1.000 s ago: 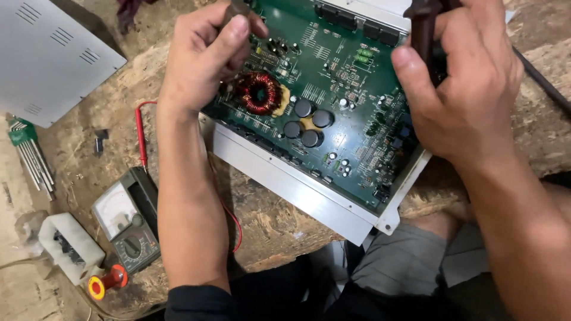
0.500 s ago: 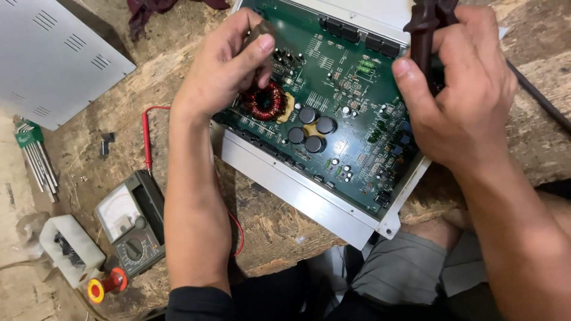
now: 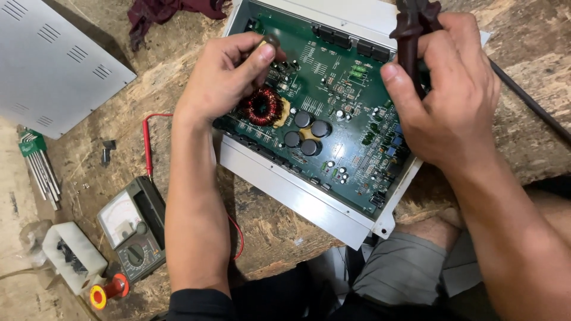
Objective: The person works on a circuit board inside a metal casing, using pliers to cut and remove wires from components. They also use a multimeter to test connections on the board.
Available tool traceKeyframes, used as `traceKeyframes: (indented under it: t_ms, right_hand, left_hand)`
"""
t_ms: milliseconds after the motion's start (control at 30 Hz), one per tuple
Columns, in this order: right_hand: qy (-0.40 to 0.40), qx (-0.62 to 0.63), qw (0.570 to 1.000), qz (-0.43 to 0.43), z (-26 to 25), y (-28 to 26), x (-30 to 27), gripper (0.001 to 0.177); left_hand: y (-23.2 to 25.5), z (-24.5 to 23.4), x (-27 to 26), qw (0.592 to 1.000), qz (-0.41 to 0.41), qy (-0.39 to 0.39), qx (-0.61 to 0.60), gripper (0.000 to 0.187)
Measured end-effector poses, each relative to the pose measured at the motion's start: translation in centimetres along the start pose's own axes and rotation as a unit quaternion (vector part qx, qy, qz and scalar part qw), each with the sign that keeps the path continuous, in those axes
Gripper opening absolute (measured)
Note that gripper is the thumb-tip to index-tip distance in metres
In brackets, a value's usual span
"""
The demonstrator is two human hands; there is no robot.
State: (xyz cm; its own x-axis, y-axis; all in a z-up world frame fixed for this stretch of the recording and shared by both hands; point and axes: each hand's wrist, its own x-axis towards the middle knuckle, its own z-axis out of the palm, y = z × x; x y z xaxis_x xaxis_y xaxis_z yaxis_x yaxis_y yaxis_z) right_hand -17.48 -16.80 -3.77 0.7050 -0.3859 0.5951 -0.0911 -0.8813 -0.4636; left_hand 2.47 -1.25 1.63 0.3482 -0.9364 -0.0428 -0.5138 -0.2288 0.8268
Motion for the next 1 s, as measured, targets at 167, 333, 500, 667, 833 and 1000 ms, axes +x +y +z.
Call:
traceKeyframes:
  t_ms: [167,333,500,667,833,1000]
  right_hand:
    - [-0.009,0.009,1.0,0.007,-0.2,-0.3,0.3,0.019]
    - [-0.008,0.009,1.0,0.01,-0.2,-0.4,0.2,0.021]
    - [-0.017,0.01,1.0,0.018,-0.3,-0.4,0.3,0.022]
    - [-0.03,0.007,0.999,0.034,-0.2,-0.4,0.4,0.023]
    - [-0.051,0.002,0.998,0.03,-0.9,-1.4,1.6,0.029]
    - [-0.08,0.351,0.904,0.23,-1.9,-3.7,3.7,0.012]
  left_hand:
    - [-0.4,0.0,0.0,0.999,-0.017,0.024,-0.028,0.039]
    - [-0.4,0.0,-0.1,0.999,-0.014,0.031,-0.009,0.038]
    - [-0.3,0.2,0.0,0.997,-0.047,0.034,-0.047,0.036]
    - [-0.8,0.1,0.1,0.998,-0.031,0.012,-0.051,0.032]
    - [0.1,0.1,0.0,0.997,-0.073,0.009,-0.018,0.016]
    - [-0.9,-0.3,0.2,0.998,-0.047,0.034,0.025,0.028]
